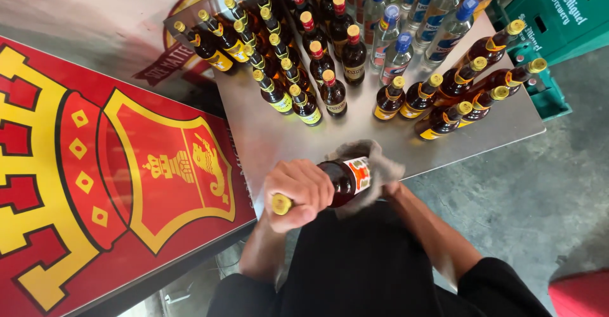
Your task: Wiping glass beverage bottles with a cloth and organizing them on a stainless steel counter.
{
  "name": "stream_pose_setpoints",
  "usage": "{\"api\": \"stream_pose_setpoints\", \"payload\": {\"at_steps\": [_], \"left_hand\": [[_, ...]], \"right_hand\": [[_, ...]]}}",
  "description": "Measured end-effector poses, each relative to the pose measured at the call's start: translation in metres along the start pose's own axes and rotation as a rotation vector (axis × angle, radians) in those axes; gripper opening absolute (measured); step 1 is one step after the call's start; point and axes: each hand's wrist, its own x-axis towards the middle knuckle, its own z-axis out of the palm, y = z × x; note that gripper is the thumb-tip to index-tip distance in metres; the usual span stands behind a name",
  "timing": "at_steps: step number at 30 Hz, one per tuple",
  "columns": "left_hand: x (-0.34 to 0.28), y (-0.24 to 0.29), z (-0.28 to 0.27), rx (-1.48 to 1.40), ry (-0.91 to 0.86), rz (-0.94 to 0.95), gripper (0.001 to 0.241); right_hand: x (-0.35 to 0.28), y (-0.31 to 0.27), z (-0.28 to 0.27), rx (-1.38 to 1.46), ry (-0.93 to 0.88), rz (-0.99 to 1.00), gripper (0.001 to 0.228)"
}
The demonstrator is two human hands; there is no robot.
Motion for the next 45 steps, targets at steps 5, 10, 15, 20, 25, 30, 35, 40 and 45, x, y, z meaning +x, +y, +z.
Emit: {"api": "stream_pose_setpoints", "payload": {"at_steps": [5, 10, 15, 20, 25, 30, 35, 40, 45], "left_hand": [[0.008, -0.009, -0.012, -0.259, -0.086, 0.117, 0.032], [-0.022, -0.019, 0.003, -0.002, 0.791, -0.244, 0.014], [-0.068, -0.035, -0.003, -0.341, 0.969, 0.041, 0.042], [-0.065, -0.027, -0.015, -0.111, 0.550, 0.031, 0.038], [-0.064, -0.037, -0.005, -0.093, 0.585, 0.027, 0.024], [-0.057, -0.042, 0.010, 0.399, 0.457, -0.123, 0.025], [-0.053, -0.030, 0.013, 0.454, 0.445, -0.341, 0.027], [-0.050, -0.020, -0.002, 0.367, 0.339, -0.223, 0.029], [-0.043, -0.011, -0.018, -0.042, 0.324, -0.109, 0.035]], "right_hand": [[0.021, -0.115, -0.002, -0.358, 0.179, 0.063, 0.051], [-0.009, 0.000, 0.011, -0.187, 0.382, 0.311, 0.045], [-0.051, 0.093, 0.023, 0.736, 0.373, 0.549, 0.050], [-0.001, -0.034, 0.007, -0.356, 0.105, -0.225, 0.052], [-0.014, 0.014, 0.009, 0.338, 0.036, 0.421, 0.060], [-0.003, 0.003, 0.027, 0.074, -0.109, 0.106, 0.081], [0.005, 0.018, 0.033, -0.170, -0.171, -0.200, 0.073], [-0.006, 0.059, 0.023, -0.005, -0.238, -0.027, 0.080], [-0.021, 0.086, 0.019, 0.156, -0.221, 0.138, 0.079]]}}
